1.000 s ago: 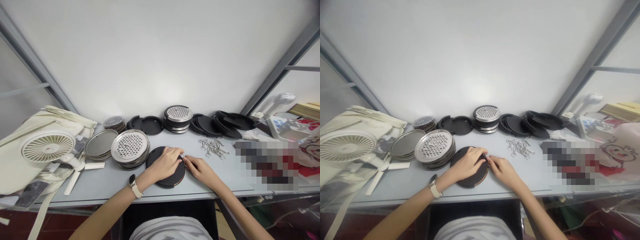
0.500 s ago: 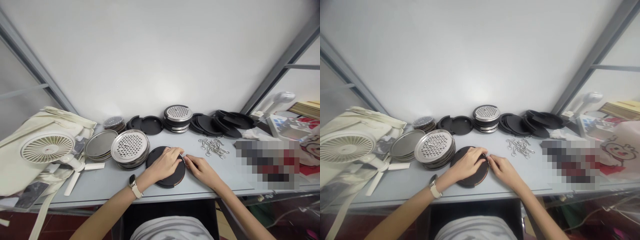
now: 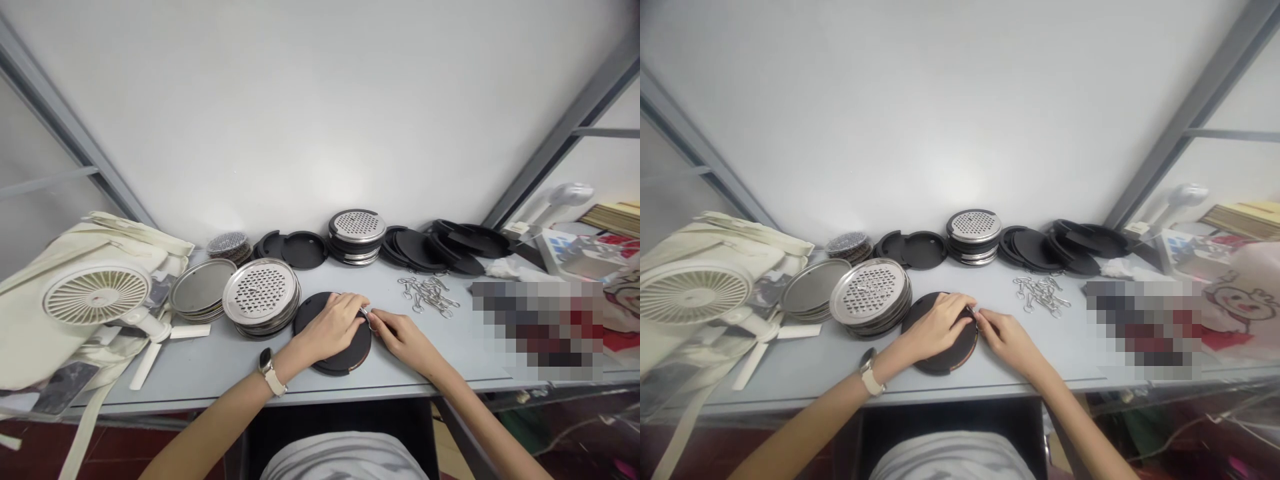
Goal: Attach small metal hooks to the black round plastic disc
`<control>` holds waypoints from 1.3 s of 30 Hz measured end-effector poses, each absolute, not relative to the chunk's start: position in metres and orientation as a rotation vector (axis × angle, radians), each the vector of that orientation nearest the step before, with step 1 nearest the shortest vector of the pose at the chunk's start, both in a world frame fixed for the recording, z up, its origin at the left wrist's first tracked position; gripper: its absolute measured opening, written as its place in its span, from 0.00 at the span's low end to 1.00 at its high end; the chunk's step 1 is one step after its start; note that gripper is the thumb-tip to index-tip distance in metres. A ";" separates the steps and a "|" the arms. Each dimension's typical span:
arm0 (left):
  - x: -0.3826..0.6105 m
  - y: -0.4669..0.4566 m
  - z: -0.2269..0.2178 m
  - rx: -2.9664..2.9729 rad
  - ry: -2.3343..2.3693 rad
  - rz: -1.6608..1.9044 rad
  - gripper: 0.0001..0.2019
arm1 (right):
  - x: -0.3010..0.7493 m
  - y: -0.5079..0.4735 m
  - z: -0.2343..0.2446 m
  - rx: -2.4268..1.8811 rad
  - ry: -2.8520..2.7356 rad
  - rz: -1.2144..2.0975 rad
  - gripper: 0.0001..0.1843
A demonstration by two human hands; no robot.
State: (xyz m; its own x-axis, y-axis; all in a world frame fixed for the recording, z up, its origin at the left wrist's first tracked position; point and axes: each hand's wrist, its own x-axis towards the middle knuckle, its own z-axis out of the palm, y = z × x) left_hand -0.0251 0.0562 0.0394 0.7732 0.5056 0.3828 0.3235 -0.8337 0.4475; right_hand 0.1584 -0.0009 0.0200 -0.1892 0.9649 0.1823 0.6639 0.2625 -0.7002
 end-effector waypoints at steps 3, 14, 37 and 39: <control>-0.025 0.057 0.039 2.619 0.622 0.706 0.12 | 0.157 0.000 0.021 -1.462 -1.936 0.663 0.20; -0.025 0.057 0.039 2.612 0.610 0.705 0.12 | 0.160 0.000 0.014 -1.486 -1.919 0.653 0.19; -0.024 0.057 0.040 2.591 0.600 0.690 0.12 | 0.160 -0.001 0.011 -1.482 -1.954 0.627 0.18; -0.024 0.057 0.040 2.594 0.595 0.698 0.12 | 0.161 -0.001 0.011 -1.488 -1.957 0.629 0.17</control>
State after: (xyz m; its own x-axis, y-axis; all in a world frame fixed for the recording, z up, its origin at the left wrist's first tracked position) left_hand -0.0243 0.0571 0.0400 0.7862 0.4889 0.3780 0.2956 -0.8347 0.4647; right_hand 0.1605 -0.0011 0.0110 -0.1959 0.9652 0.1733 0.6836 0.2611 -0.6816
